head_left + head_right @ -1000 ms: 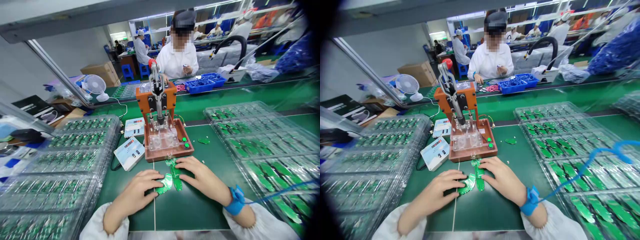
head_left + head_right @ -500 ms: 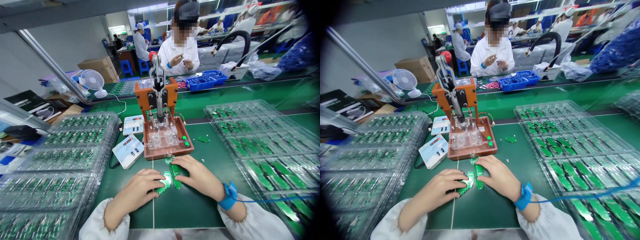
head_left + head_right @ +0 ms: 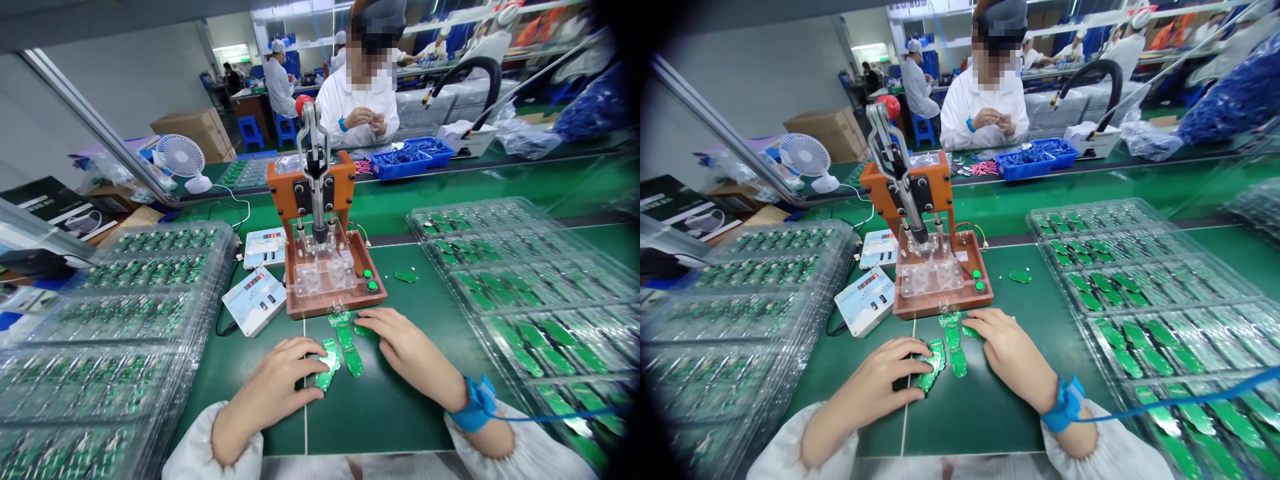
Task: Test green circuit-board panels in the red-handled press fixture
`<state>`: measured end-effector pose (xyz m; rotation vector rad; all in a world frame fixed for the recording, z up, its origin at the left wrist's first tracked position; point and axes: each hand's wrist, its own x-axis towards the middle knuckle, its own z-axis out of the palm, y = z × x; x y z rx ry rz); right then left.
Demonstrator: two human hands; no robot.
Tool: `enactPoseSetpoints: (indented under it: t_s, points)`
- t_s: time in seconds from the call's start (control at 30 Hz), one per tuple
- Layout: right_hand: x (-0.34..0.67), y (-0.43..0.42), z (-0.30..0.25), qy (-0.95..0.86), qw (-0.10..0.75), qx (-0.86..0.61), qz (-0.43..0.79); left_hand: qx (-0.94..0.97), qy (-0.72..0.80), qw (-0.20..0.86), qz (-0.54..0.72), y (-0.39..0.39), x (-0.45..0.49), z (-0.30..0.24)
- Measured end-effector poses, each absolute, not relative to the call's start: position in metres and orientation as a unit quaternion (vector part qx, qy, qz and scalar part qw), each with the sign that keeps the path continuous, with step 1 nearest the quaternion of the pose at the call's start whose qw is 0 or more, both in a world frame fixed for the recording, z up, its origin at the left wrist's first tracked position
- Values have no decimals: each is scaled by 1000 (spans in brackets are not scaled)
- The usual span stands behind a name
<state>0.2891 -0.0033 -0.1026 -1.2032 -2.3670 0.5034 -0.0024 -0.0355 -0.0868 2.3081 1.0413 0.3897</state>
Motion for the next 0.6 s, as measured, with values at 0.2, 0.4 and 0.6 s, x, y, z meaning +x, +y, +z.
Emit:
enactPoseSetpoints:
  t_s: [0.2,0.4,0.6]
  points:
    - [285,-12,-104,-830,234,-485,144,867,391,273,146,-38,-1,-86]
    - [291,-15,-105,-850,232,-454,136,868,390,267,149,-41,-1,-89]
    - [291,-25,-107,-822,248,-492,146,879,378,245,157,-43,-2,-89]
